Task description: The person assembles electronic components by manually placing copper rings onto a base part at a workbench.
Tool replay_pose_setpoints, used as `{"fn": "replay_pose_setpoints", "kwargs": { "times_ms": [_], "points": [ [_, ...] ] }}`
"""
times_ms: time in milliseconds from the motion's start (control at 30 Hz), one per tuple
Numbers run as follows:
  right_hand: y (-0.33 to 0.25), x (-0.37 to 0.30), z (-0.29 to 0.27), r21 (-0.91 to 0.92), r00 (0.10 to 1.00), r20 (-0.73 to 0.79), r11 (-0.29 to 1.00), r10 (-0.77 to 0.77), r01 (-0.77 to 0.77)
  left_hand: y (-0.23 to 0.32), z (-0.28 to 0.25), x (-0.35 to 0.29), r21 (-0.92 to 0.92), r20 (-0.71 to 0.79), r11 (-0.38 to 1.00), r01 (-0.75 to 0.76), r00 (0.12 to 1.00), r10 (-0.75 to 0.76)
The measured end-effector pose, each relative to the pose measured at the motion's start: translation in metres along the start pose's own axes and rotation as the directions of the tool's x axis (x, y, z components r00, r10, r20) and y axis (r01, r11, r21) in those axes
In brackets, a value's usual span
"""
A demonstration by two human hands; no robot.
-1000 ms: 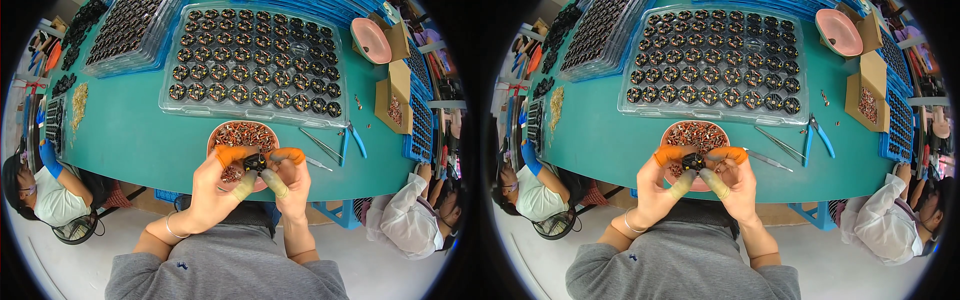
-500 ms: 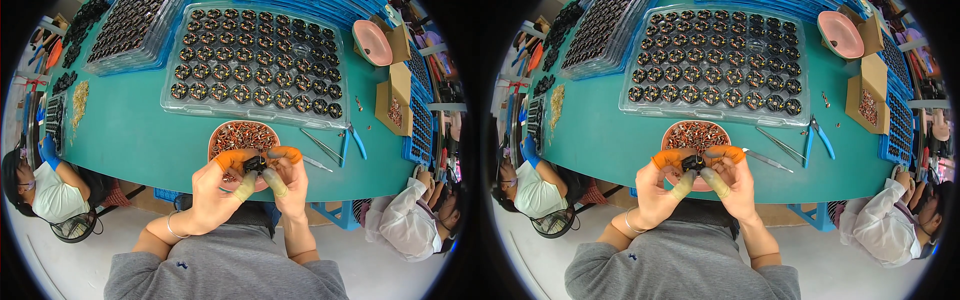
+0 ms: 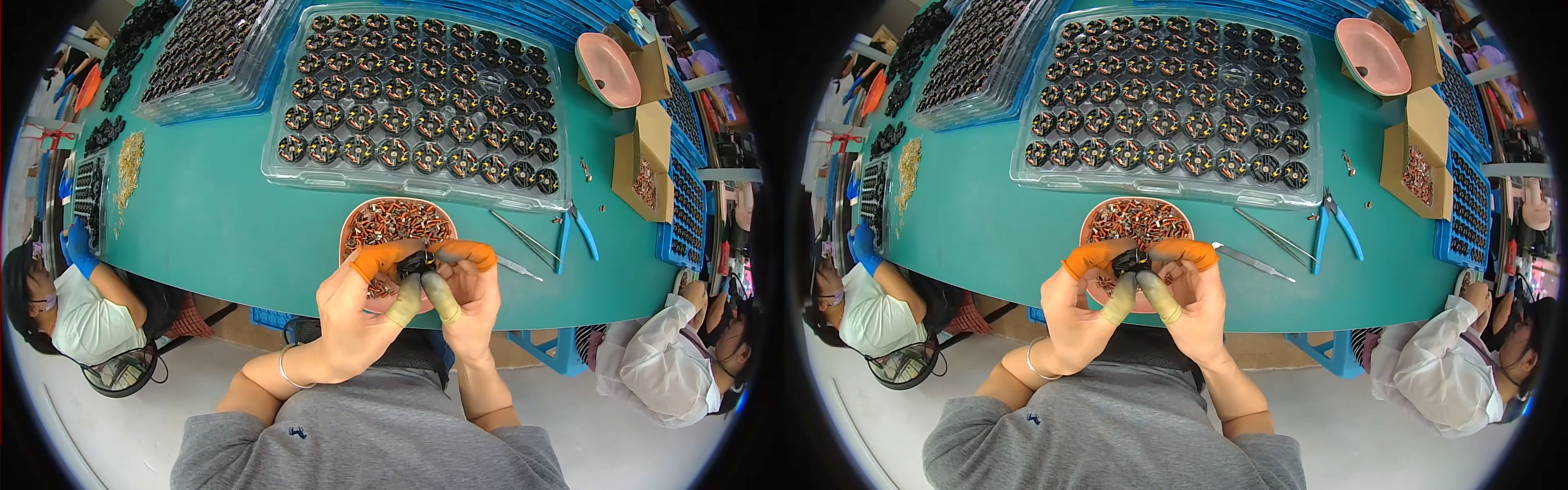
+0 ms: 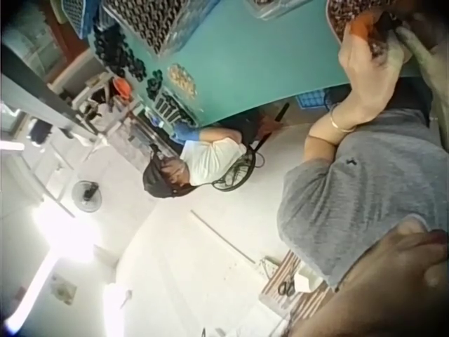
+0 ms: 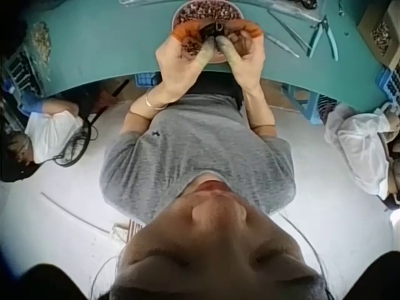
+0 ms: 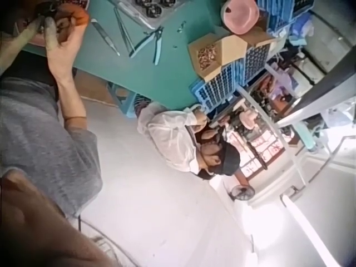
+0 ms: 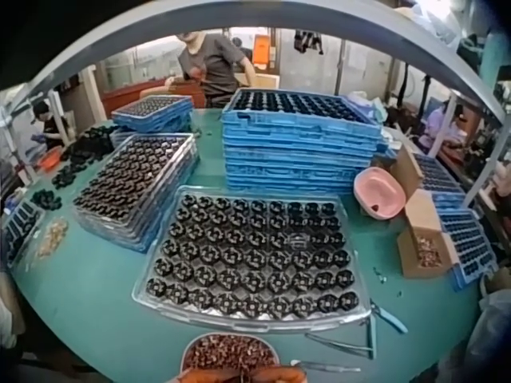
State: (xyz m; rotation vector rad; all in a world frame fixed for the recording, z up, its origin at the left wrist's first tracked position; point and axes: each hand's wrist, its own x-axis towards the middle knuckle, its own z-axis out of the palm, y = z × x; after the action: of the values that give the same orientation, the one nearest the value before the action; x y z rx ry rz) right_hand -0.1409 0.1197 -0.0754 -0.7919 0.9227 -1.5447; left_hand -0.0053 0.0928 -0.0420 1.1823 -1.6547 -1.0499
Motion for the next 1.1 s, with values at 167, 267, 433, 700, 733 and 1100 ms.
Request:
{"fn": "replay_pose_setpoints", "kwargs": {
  "times_ms": [167, 267, 433, 700, 733, 1100],
  "points": [
    [-0.006, 0.004, 0.000, 0.017, 0.999, 0.004, 0.999, -0.037, 0.037, 0.002, -0.007, 0.004, -0.117, 0.067, 0.993, 0.033, 0.997, -0.025],
    [-0.005, 0.004, 0.003, 0.028, 0.998, 0.037, 0.999, -0.042, 0.041, 0.001, -0.017, 0.007, -0.098, 0.155, 0.995, 0.024, 0.988, -0.008],
    [0.009, -0.002, 0.006, -0.199, 0.978, 0.028, 0.957, -0.208, 0.210, -0.003, -0.016, 0.004, -0.023, 0.155, 1.000, 0.006, 0.988, -0.002],
    [-0.007, 0.008, 0.000, 0.132, 0.991, 0.041, 0.983, 0.126, -0.131, 0.000, -0.011, 0.003, -0.173, 0.106, 0.981, 0.091, 0.992, -0.073],
    [-0.008, 0.008, 0.001, 0.084, 0.993, 0.032, 0.990, 0.113, -0.115, 0.001, -0.011, 0.004, -0.172, 0.099, 0.981, 0.086, 0.993, -0.069],
    [-0.007, 0.009, 0.001, 0.107, 0.986, 0.064, 0.981, 0.153, -0.159, 0.001, -0.012, 0.004, -0.218, 0.162, 0.961, 0.171, 0.977, -0.137]
  ]
}}
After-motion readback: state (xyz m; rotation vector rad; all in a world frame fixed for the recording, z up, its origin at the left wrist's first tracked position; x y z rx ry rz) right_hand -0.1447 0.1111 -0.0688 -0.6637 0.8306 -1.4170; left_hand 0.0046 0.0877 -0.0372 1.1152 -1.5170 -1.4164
